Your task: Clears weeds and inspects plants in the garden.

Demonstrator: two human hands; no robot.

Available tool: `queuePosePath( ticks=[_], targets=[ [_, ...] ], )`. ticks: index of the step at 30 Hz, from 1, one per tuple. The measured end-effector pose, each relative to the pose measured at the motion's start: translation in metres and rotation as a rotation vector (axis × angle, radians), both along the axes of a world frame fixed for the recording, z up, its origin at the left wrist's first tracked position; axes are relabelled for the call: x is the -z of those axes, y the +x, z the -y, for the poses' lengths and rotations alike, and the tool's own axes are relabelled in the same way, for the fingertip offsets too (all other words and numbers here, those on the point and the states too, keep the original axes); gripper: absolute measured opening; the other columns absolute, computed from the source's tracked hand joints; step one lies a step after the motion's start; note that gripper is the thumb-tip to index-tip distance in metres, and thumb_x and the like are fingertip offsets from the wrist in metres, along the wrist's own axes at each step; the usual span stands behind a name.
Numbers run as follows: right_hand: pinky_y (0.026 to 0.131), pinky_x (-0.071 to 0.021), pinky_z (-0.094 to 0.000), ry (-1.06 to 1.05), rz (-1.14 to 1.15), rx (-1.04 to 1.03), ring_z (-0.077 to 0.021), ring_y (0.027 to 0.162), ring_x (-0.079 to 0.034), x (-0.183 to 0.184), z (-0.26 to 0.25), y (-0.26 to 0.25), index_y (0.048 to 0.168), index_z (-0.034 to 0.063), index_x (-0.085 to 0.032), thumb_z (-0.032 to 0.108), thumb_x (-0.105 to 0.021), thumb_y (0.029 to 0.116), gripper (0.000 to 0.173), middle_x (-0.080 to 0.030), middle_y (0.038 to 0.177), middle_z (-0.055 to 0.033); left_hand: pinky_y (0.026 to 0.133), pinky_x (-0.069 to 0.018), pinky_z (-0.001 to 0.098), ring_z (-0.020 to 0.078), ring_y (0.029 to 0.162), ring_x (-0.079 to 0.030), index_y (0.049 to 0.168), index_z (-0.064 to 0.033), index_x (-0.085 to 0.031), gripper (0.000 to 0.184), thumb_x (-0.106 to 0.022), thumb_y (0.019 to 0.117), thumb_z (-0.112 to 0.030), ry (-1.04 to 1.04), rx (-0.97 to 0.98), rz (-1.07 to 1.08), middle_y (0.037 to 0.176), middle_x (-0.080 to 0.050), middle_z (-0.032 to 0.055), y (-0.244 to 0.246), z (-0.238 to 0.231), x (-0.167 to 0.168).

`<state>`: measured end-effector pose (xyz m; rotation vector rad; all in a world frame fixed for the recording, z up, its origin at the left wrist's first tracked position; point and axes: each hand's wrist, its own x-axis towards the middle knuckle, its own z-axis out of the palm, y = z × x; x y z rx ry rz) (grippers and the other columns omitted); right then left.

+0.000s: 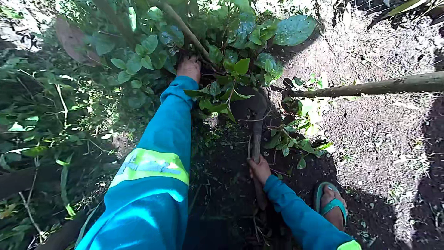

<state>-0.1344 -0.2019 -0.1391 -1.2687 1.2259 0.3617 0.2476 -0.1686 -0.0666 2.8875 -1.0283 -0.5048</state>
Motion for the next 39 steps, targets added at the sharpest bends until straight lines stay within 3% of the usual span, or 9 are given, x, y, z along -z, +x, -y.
queuePosePath(
  ticks=[5,10,13,16,20,23,27,31,39],
  targets=[
    [0.05,-0.0527,-0.0268,-0.02,0.002,-0.011,-0.0115,0.048,-0.055,0.001,-0.001,0.002,0.136,-0.0066,-0.043,0.016,-0.057,0.1066,0.039,-0.054,0.067,-0.0051,0.112,-0.0393,0.0651,0.0518,0.141,-0.045,0.135,0.0071,-0.059,0.033,-0.045,0.1076,-0.005,-0.208,-0.126,0.128,0.149,-0.05,0.0303,-0.016,-0.04,-0.022],
    [0.049,-0.0522,-0.0264,-0.039,0.004,-0.015,-0.0117,0.047,-0.055,0.003,-0.002,0.003,0.133,-0.0071,-0.045,0.015,-0.056,0.1071,0.036,-0.053,0.065,-0.005,0.106,-0.0434,0.0653,0.0534,0.126,-0.055,0.127,0.0112,-0.06,0.032,-0.045,0.1095,-0.011,-0.434,-0.216,0.117,0.13,-0.057,0.0362,-0.055,-0.105,-0.062],
    [0.05,-0.0522,-0.0272,-0.051,0.0,-0.007,-0.0122,0.047,-0.055,0.002,-0.003,0.004,0.133,-0.0074,-0.045,0.016,-0.056,0.1074,0.036,-0.053,0.066,-0.0055,0.1,-0.0453,0.0701,0.0534,0.117,-0.061,0.12,0.0113,-0.064,0.029,-0.052,0.1081,-0.012,-0.214,-0.192,-0.142,0.122,-0.062,0.0355,-0.089,-0.156,-0.072],
    [0.051,-0.0521,-0.0274,-0.087,-0.013,-0.002,-0.012,0.048,-0.055,-0.001,-0.004,0.007,0.137,-0.0069,-0.044,0.016,-0.055,0.1076,0.039,-0.053,0.069,-0.0063,0.101,-0.0465,0.0675,0.0456,0.119,-0.064,0.121,-0.0032,-0.073,0.024,-0.06,0.1053,-0.017,0.133,-0.069,-0.385,0.125,-0.069,0.0248,-0.117,-0.178,-0.069],
    [0.05,-0.0523,-0.0273,-0.095,-0.016,-0.014,-0.012,0.048,-0.055,-0.002,-0.004,0.006,0.136,-0.0071,-0.044,0.016,-0.056,0.1075,0.039,-0.054,0.069,-0.0065,0.106,-0.0443,0.0666,0.0469,0.127,-0.06,0.133,0.0001,-0.065,0.03,-0.053,0.1075,-0.012,-0.043,-0.045,-0.239,0.134,-0.064,0.0272,-0.103,-0.121,-0.081],
    [0.05,-0.052,-0.0276,-0.084,-0.008,-0.019,-0.0123,0.048,-0.055,-0.001,-0.003,0.006,0.136,-0.007,-0.044,0.016,-0.056,0.1074,0.038,-0.054,0.068,-0.0061,0.114,-0.0406,0.061,0.0423,0.136,-0.054,0.137,-0.0013,-0.062,0.042,-0.053,0.0973,0.009,-0.208,0.065,-0.179,0.143,-0.06,0.0228,-0.057,-0.059,-0.053],
    [0.05,-0.0518,-0.0274,-0.039,-0.006,-0.013,-0.0124,0.049,-0.055,-0.001,0.0,0.007,0.136,-0.0061,-0.044,0.017,-0.056,0.1073,0.039,-0.054,0.068,-0.006,0.114,-0.0375,0.0647,0.0459,0.142,-0.047,0.144,-0.0061,-0.059,0.046,-0.052,0.1007,0.005,0.031,0.224,-0.133,0.153,-0.053,0.0197,-0.005,-0.015,-0.005],
    [0.051,-0.0521,-0.0281,-0.004,-0.019,-0.008,-0.013,0.05,-0.055,0.002,0.002,0.006,0.139,-0.0051,-0.043,0.018,-0.058,0.1067,0.042,-0.054,0.07,-0.0068,0.108,-0.0421,0.0694,0.0524,0.138,-0.047,0.141,0.004,-0.056,0.04,-0.057,0.1015,0.0,0.188,0.08,-0.077,0.152,-0.048,0.0295,0.004,-0.013,-0.005],
    [0.052,-0.052,-0.028,0.003,-0.023,-0.022,-0.0129,0.05,-0.055,0.002,0.003,0.005,0.139,-0.0043,-0.043,0.018,-0.057,0.1069,0.041,-0.054,0.072,-0.0067,0.106,-0.0436,0.0683,0.0508,0.138,-0.048,0.134,0.0054,-0.062,0.034,-0.055,0.1002,0.004,0.164,0.149,0.011,0.143,-0.057,0.0282,0.002,-0.028,-0.009]
  ],
)
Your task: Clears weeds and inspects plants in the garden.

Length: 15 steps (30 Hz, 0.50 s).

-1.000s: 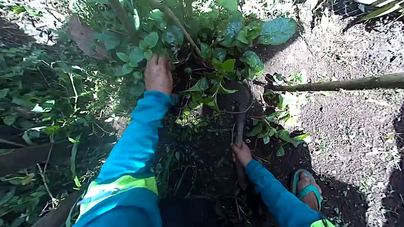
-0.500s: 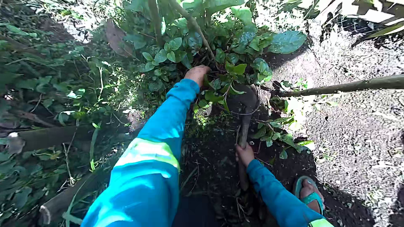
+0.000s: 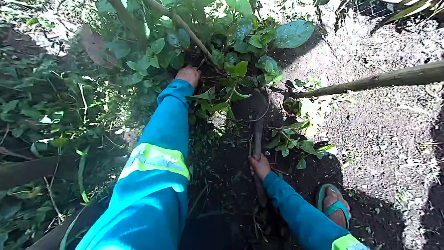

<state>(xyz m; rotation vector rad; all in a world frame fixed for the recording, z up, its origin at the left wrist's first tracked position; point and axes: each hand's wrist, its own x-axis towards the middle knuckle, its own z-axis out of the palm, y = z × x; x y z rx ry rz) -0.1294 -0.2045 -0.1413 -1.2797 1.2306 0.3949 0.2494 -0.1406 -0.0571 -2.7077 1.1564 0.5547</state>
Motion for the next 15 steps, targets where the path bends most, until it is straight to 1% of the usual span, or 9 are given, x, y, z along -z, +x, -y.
queuePosePath(
  ticks=[3,5,7,8,10,11,13,14,15],
  targets=[
    [0.051,-0.0513,-0.0272,-0.002,0.001,0.01,-0.0123,0.049,-0.054,-0.001,-0.001,0.0,0.138,-0.0045,-0.044,0.017,-0.057,0.1069,0.04,-0.053,0.069,-0.0057,0.108,-0.0416,0.0676,0.0511,0.14,-0.046,0.134,0.0079,-0.06,0.034,-0.053,0.1013,0.004,-0.063,-0.034,-0.022,0.144,-0.055,0.0297,-0.005,-0.011,0.004],
    [0.05,-0.051,-0.0267,-0.008,0.0,0.014,-0.0118,0.048,-0.054,0.0,-0.001,0.0,0.137,-0.0043,-0.044,0.017,-0.057,0.1067,0.039,-0.053,0.069,-0.0054,0.106,-0.0437,0.0668,0.0507,0.138,-0.048,0.131,0.0085,-0.061,0.031,-0.051,0.1026,0.001,-0.111,-0.046,0.002,0.141,-0.058,0.0295,-0.008,-0.021,0.013],
    [0.05,-0.0511,-0.0264,-0.013,0.001,0.015,-0.0117,0.048,-0.054,0.0,-0.002,0.0,0.136,-0.0047,-0.045,0.017,-0.057,0.107,0.038,-0.053,0.069,-0.0057,0.105,-0.044,0.0673,0.0517,0.137,-0.048,0.131,0.009,-0.06,0.031,-0.052,0.1025,0.001,-0.145,-0.083,0.003,0.14,-0.057,0.0301,-0.013,-0.029,0.017],
    [0.05,-0.0511,-0.0264,-0.016,0.0,0.013,-0.0117,0.048,-0.054,-0.001,-0.002,0.001,0.136,-0.0049,-0.045,0.017,-0.057,0.1071,0.037,-0.053,0.069,-0.0058,0.105,-0.0436,0.0679,0.0519,0.138,-0.048,0.132,0.0089,-0.059,0.031,-0.052,0.1028,0.0,-0.161,-0.112,-0.003,0.142,-0.057,0.03,-0.016,-0.03,0.018],
    [0.05,-0.0512,-0.0263,-0.027,-0.006,0.011,-0.0115,0.048,-0.054,-0.001,-0.002,0.001,0.135,-0.0049,-0.046,0.017,-0.057,0.107,0.037,-0.053,0.069,-0.0055,0.104,-0.0437,0.0683,0.0511,0.137,-0.049,0.135,0.0051,-0.059,0.032,-0.048,0.1055,-0.004,-0.171,-0.159,-0.004,0.142,-0.058,0.0287,-0.021,-0.026,0.016],
    [0.05,-0.0512,-0.0263,-0.03,-0.007,0.012,-0.0115,0.048,-0.054,-0.001,-0.002,0.001,0.134,-0.0049,-0.046,0.017,-0.057,0.107,0.037,-0.053,0.068,-0.0054,0.104,-0.0432,0.0688,0.0513,0.136,-0.051,0.137,0.0019,-0.059,0.034,-0.047,0.1064,-0.007,-0.162,-0.171,-0.006,0.14,-0.059,0.0289,-0.023,-0.022,0.012],
    [0.049,-0.0512,-0.0261,-0.034,-0.006,0.013,-0.0114,0.047,-0.054,-0.001,-0.003,0.001,0.133,-0.0046,-0.046,0.017,-0.057,0.1068,0.036,-0.053,0.068,-0.0052,0.103,-0.0435,0.069,0.0519,0.129,-0.057,0.142,-0.0063,-0.058,0.037,-0.046,0.1075,-0.012,-0.078,-0.141,-0.009,0.133,-0.063,0.0295,-0.024,-0.012,0.003],
    [0.049,-0.0511,-0.0259,-0.034,-0.003,0.013,-0.0112,0.047,-0.054,-0.001,-0.003,0.001,0.133,-0.0046,-0.046,0.017,-0.057,0.1069,0.036,-0.053,0.067,-0.005,0.1,-0.0447,0.0697,0.0522,0.124,-0.06,0.141,-0.0067,-0.06,0.036,-0.048,0.1068,-0.013,-0.009,-0.109,-0.015,0.128,-0.066,0.0304,-0.024,-0.006,-0.002],
    [0.049,-0.051,-0.0256,-0.034,0.0,0.013,-0.0111,0.047,-0.054,-0.001,-0.003,0.001,0.133,-0.0048,-0.046,0.017,-0.057,0.1069,0.036,-0.053,0.067,-0.0049,0.099,-0.0448,0.0696,0.0519,0.121,-0.061,0.138,-0.0048,-0.061,0.035,-0.05,0.1057,-0.012,0.074,-0.091,-0.02,0.125,-0.067,0.031,-0.024,0.0,-0.006]
  ],
)
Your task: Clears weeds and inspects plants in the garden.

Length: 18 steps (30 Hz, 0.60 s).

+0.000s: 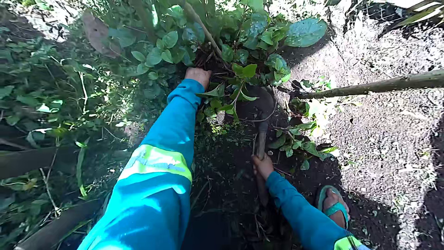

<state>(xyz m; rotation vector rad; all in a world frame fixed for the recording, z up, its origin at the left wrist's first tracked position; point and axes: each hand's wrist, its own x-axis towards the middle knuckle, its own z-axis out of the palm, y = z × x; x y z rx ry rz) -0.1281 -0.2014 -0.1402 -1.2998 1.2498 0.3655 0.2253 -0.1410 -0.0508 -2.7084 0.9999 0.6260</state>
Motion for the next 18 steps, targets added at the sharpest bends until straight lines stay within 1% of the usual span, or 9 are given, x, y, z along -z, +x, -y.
queuePosePath(
  ticks=[2,4,6,9,11,13,14,15,18],
  targets=[
    [0.049,-0.0511,-0.0255,0.002,0.002,0.007,-0.0112,0.047,-0.054,-0.001,0.001,0.0,0.132,-0.0048,-0.046,0.017,-0.057,0.107,0.035,-0.053,0.067,-0.0048,0.098,-0.0462,0.0677,0.0496,0.118,-0.063,0.126,0.0019,-0.066,0.028,-0.055,0.1032,-0.007,0.15,0.035,0.024,0.122,-0.068,0.0301,-0.002,0.014,-0.006],
    [0.049,-0.0513,-0.0256,0.011,-0.002,0.013,-0.0113,0.047,-0.054,-0.001,0.001,0.0,0.132,-0.0045,-0.046,0.016,-0.057,0.1069,0.035,-0.053,0.068,-0.005,0.099,-0.0461,0.0642,0.0473,0.12,-0.062,0.118,0.0086,-0.067,0.024,-0.053,0.1029,-0.003,0.297,0.071,0.043,0.123,-0.067,0.0299,-0.008,0.027,-0.009],
    [0.05,-0.0514,-0.0256,0.014,-0.005,0.006,-0.0113,0.048,-0.054,-0.001,0.001,0.001,0.133,-0.0042,-0.046,0.016,-0.057,0.1067,0.036,-0.054,0.068,-0.0051,0.106,-0.0427,0.0602,0.0449,0.126,-0.059,0.119,0.0127,-0.064,0.026,-0.048,0.105,-0.002,0.406,0.063,0.034,0.13,-0.063,0.0303,-0.011,0.035,-0.001],
    [0.05,-0.0516,-0.0263,0.013,-0.005,-0.003,-0.0117,0.048,-0.055,-0.001,0.002,0.001,0.134,-0.0035,-0.046,0.017,-0.058,0.1067,0.036,-0.054,0.068,-0.0053,0.106,-0.0452,0.0611,0.048,0.132,-0.055,0.124,0.0152,-0.061,0.029,-0.047,0.1053,-0.003,0.315,-0.054,-0.002,0.137,-0.058,0.0333,-0.009,0.032,0.011],
    [0.05,-0.0515,-0.0265,0.017,-0.005,-0.009,-0.0118,0.048,-0.055,0.0,0.002,0.001,0.133,-0.0034,-0.046,0.017,-0.057,0.107,0.035,-0.054,0.068,-0.005,0.105,-0.0444,0.0662,0.0509,0.133,-0.053,0.127,0.0118,-0.062,0.03,-0.052,0.1041,-0.005,0.22,-0.105,-0.004,0.138,-0.057,0.0334,-0.003,0.02,0.017],
    [0.049,-0.0515,-0.0264,0.02,0.002,-0.006,-0.0118,0.047,-0.054,0.002,0.003,0.002,0.132,-0.004,-0.046,0.016,-0.056,0.1069,0.034,-0.053,0.067,-0.0049,0.111,-0.0358,0.0704,0.05,0.134,-0.052,0.129,0.0017,-0.066,0.03,-0.057,0.1015,-0.008,0.101,-0.108,0.033,0.136,-0.062,0.0285,0.006,0.007,0.025],
    [0.049,-0.0512,-0.0262,0.024,0.0,-0.004,-0.0116,0.047,-0.054,0.002,0.003,0.001,0.132,-0.0039,-0.047,0.016,-0.056,0.1069,0.033,-0.052,0.066,-0.0047,0.115,-0.029,0.0703,0.0484,0.134,-0.052,0.13,-0.0034,-0.067,0.032,-0.056,0.1017,-0.012,0.057,-0.104,0.053,0.136,-0.064,0.0253,0.009,0.001,0.03],
    [0.048,-0.051,-0.026,0.029,-0.001,-0.002,-0.0115,0.046,-0.054,0.003,0.003,0.0,0.132,-0.0038,-0.047,0.015,-0.056,0.107,0.033,-0.052,0.066,-0.0045,0.116,-0.0253,0.0697,0.0467,0.134,-0.053,0.132,-0.0077,-0.067,0.033,-0.055,0.1025,-0.015,0.012,-0.11,0.071,0.135,-0.065,0.0222,0.011,-0.003,0.037],
    [0.048,-0.0511,-0.026,0.04,0.006,0.008,-0.0114,0.045,-0.053,0.005,0.004,0.0,0.131,-0.0037,-0.047,0.015,-0.057,0.1068,0.032,-0.052,0.065,-0.0043,0.117,-0.0223,0.0702,0.0445,0.137,-0.051,0.134,-0.0101,-0.067,0.034,-0.049,0.1055,-0.018,-0.172,-0.188,0.075,0.137,-0.065,0.0195,0.012,-0.012,0.051]
  ],
)
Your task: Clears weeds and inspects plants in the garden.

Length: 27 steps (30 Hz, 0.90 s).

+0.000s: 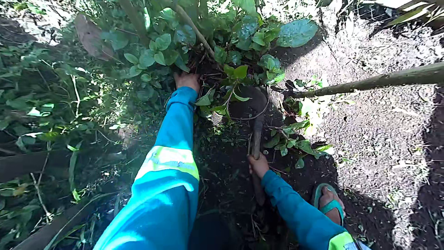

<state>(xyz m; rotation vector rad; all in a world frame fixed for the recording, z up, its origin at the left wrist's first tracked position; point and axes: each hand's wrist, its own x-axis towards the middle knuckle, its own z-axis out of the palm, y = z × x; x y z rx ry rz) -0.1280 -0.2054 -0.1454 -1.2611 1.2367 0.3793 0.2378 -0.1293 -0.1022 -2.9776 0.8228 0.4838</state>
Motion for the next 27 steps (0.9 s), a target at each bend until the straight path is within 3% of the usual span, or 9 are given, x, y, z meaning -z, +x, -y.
queuePosePath(
  ticks=[4,13,15,18,19,21,23,27],
  targets=[
    [0.047,-0.0504,-0.0259,0.003,0.006,0.013,-0.0113,0.045,-0.053,0.002,-0.001,-0.001,0.129,-0.004,-0.047,0.015,-0.057,0.1067,0.031,-0.051,0.064,-0.0039,0.118,-0.0182,0.0719,0.0418,0.144,-0.045,0.136,-0.0116,-0.067,0.037,-0.045,0.1076,-0.021,-0.168,-0.106,-0.04,0.143,-0.062,0.0161,-0.004,-0.006,0.01],
    [0.046,-0.0501,-0.0254,0.001,0.003,0.025,-0.0108,0.043,-0.052,0.0,-0.001,-0.001,0.123,-0.0039,-0.048,0.015,-0.058,0.1062,0.027,-0.05,0.061,-0.0028,0.116,-0.0185,0.0714,0.0429,0.145,-0.043,0.14,-0.007,-0.062,0.041,-0.038,0.1108,-0.024,-0.323,-0.266,-0.203,0.146,-0.059,0.0197,-0.005,-0.009,0.015],
    [0.046,-0.0501,-0.0253,-0.003,-0.008,0.024,-0.0108,0.043,-0.052,0.0,-0.001,0.0,0.125,-0.0041,-0.048,0.015,-0.058,0.1062,0.028,-0.05,0.061,-0.003,0.117,-0.0195,0.0706,0.0446,0.144,-0.044,0.139,-0.0071,-0.062,0.042,-0.038,0.1106,-0.026,-0.223,-0.23,-0.182,0.143,-0.06,0.0228,-0.003,-0.005,0.009],
    [0.046,-0.0504,-0.025,0.004,-0.008,0.029,-0.0105,0.044,-0.052,-0.001,-0.002,0.001,0.125,-0.0041,-0.048,0.014,-0.058,0.1062,0.029,-0.05,0.062,-0.0027,0.118,-0.018,0.0734,0.0505,0.137,-0.05,0.129,0.001,-0.066,0.041,-0.047,0.1068,-0.027,0.061,-0.072,-0.095,0.133,-0.064,0.0294,-0.003,0.007,-0.016],
    [0.046,-0.0504,-0.025,0.003,-0.007,0.031,-0.0105,0.044,-0.052,-0.001,-0.003,0.001,0.125,-0.0039,-0.048,0.014,-0.058,0.1061,0.028,-0.05,0.062,-0.0027,0.117,-0.0199,0.0738,0.0509,0.135,-0.05,0.126,0.0026,-0.067,0.039,-0.05,0.1052,-0.026,0.164,-0.027,-0.089,0.133,-0.064,0.0296,-0.003,0.013,-0.023],
    [0.046,-0.0505,-0.0253,0.002,-0.009,0.031,-0.0108,0.044,-0.052,-0.002,-0.003,0.001,0.125,-0.0037,-0.047,0.015,-0.058,0.1063,0.028,-0.051,0.062,-0.003,0.112,-0.033,0.0708,0.0502,0.133,-0.053,0.125,0.0059,-0.066,0.033,-0.054,0.1044,-0.017,0.317,0.034,-0.08,0.135,-0.062,0.03,-0.006,0.024,-0.033],
    [0.047,-0.0506,-0.0254,0.001,-0.008,0.025,-0.0109,0.044,-0.053,-0.002,-0.002,0.0,0.125,-0.0035,-0.047,0.015,-0.058,0.1063,0.028,-0.051,0.062,-0.0031,0.107,-0.0421,0.0645,0.0476,0.131,-0.055,0.125,0.0087,-0.064,0.029,-0.052,0.1041,-0.007,0.424,0.085,-0.056,0.136,-0.061,0.03,-0.013,0.034,-0.033],
    [0.048,-0.0512,-0.0261,0.006,-0.005,0.01,-0.0115,0.045,-0.053,-0.002,-0.002,0.0,0.127,-0.0034,-0.047,0.015,-0.057,0.1064,0.029,-0.051,0.064,-0.0035,0.108,-0.0423,0.0607,0.0469,0.136,-0.052,0.131,0.0138,-0.058,0.034,-0.046,0.1063,-0.006,0.5,0.102,-0.11,0.143,-0.055,0.0321,-0.015,0.046,-0.026]
  ],
)
